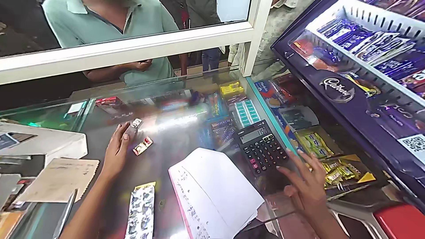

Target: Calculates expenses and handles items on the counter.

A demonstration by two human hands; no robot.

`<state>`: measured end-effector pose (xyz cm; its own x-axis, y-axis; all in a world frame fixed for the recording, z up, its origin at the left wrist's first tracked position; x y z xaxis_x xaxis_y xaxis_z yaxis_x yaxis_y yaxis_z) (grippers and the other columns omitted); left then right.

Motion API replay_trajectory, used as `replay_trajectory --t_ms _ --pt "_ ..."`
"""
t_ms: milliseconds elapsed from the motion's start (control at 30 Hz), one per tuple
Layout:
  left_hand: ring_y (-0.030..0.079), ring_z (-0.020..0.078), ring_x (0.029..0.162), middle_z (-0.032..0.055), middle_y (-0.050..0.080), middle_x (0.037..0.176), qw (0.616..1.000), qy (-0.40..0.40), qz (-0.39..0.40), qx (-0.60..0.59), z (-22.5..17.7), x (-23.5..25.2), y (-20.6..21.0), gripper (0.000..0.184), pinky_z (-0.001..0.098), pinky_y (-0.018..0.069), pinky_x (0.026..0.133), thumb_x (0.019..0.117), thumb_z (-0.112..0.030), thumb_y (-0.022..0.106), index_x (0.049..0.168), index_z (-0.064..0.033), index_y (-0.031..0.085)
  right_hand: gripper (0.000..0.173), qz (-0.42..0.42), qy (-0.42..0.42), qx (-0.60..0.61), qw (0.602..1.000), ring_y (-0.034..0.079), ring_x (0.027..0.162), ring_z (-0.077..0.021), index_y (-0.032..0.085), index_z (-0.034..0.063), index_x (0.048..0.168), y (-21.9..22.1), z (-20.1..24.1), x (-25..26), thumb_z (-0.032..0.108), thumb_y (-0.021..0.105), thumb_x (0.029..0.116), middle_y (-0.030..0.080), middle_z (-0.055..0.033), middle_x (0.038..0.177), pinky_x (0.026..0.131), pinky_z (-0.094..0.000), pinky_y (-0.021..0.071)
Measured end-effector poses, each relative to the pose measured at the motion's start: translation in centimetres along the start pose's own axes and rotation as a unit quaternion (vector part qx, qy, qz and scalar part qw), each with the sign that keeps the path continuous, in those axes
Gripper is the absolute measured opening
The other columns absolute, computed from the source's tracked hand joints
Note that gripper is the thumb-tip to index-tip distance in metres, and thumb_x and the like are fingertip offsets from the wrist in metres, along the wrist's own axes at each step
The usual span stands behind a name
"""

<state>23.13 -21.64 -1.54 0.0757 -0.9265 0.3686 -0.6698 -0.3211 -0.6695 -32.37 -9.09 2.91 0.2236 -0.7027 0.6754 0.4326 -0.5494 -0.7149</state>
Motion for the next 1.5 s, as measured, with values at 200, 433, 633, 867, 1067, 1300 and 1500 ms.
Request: replay_trajectory --t_ms 200,433,633,867,1067,1300,1500 --pt "0.032 0.0389 0.151 0.0300 0.039 0.156 1.000 0.008 -0.004 -0.014 -0.4 0.1 0.0 0.075 0.0483 0.0223 0.125 0.1075 -0.051 0.024 0.151 0.0072 0.040 0.072 0.006 0.074 -0.042 0.996 0.041 0.144 -0.0398 0.069 0.0166 0.116 0.0 -1.3 -0.4 0.068 0.021 0.1037 0.061 -0.0174 0.142 0.119 -0.0535 0.0257" --pt "0.030 0.0397 0.152 0.0291 0.039 0.157 1.000 0.008 -0.003 -0.015 -0.4 0.1 0.0 0.080 0.0493 0.0210 0.125 0.1062 -0.058 0.024 0.152 0.0064 0.040 0.076 0.044 0.046 -0.037 0.997 0.043 0.141 -0.0476 0.072 0.0112 0.102 0.9 -1.7 0.8 0.070 0.025 0.1023 0.061 -0.0179 0.142 0.113 -0.0582 0.0337" --pt "0.030 0.0398 0.152 0.0284 0.039 0.157 1.000 0.005 -0.002 -0.014 -0.4 0.1 0.0 0.078 0.0502 0.0196 0.126 0.1068 -0.056 0.024 0.152 0.0059 0.040 0.075 0.024 0.032 -0.023 0.999 0.044 0.140 -0.0460 0.071 0.0120 0.114 1.6 -1.6 2.3 0.069 0.024 0.1027 0.060 -0.0208 0.143 0.113 -0.0562 0.0339" --pt "0.029 0.0389 0.152 0.0280 0.040 0.157 1.000 0.006 -0.002 -0.010 -0.3 0.0 0.1 0.076 0.0493 0.0200 0.126 0.1073 -0.054 0.024 0.152 0.0055 0.040 0.079 0.042 0.047 -0.023 0.998 0.045 0.140 -0.0460 0.069 0.0125 0.120 2.5 -1.9 2.1 0.073 0.021 0.1009 0.059 -0.0203 0.144 0.112 -0.0540 0.0360" --pt "0.028 0.0405 0.152 0.0263 0.040 0.157 1.000 0.004 -0.001 -0.006 0.1 0.0 0.1 0.076 0.0531 0.0185 0.125 0.1071 -0.055 0.025 0.152 0.0041 0.042 0.079 0.043 0.027 -0.014 0.999 0.041 0.143 -0.0474 0.069 0.0110 0.114 2.5 -1.5 2.1 0.073 0.022 0.1002 0.053 -0.0260 0.147 0.113 -0.0537 0.0350" --pt "0.030 0.0435 0.151 0.0238 0.044 0.156 1.000 -0.003 0.011 0.014 0.2 0.1 0.3 0.078 0.0600 0.0210 0.122 0.1044 -0.060 0.031 0.152 0.0007 0.044 0.067 0.014 -0.074 0.074 0.994 0.034 0.150 -0.0275 0.068 0.0179 0.100 2.0 -0.9 1.1 0.070 0.026 0.1024 0.053 -0.0060 0.152 0.121 -0.0413 0.0270" --pt "0.031 0.0439 0.150 0.0196 0.046 0.156 0.999 -0.023 0.027 0.037 0.4 0.1 0.5 0.087 0.0657 0.0221 0.119 0.0960 -0.072 0.040 0.152 -0.0057 0.046 0.068 0.031 -0.066 0.060 0.995 0.035 0.149 -0.0312 0.071 0.0212 0.114 2.5 -0.9 1.3 0.070 0.024 0.1025 0.055 -0.0070 0.151 0.120 -0.0441 0.0269"
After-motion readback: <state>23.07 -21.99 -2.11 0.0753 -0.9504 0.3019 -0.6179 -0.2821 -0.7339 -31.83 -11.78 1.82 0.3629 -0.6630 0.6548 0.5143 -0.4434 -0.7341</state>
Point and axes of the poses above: each hand's wrist, its own x-axis towards the middle knuckle, its own y-axis out of the palm, z = x × y, the point moved 5 cm from there along x, towards the middle knuckle
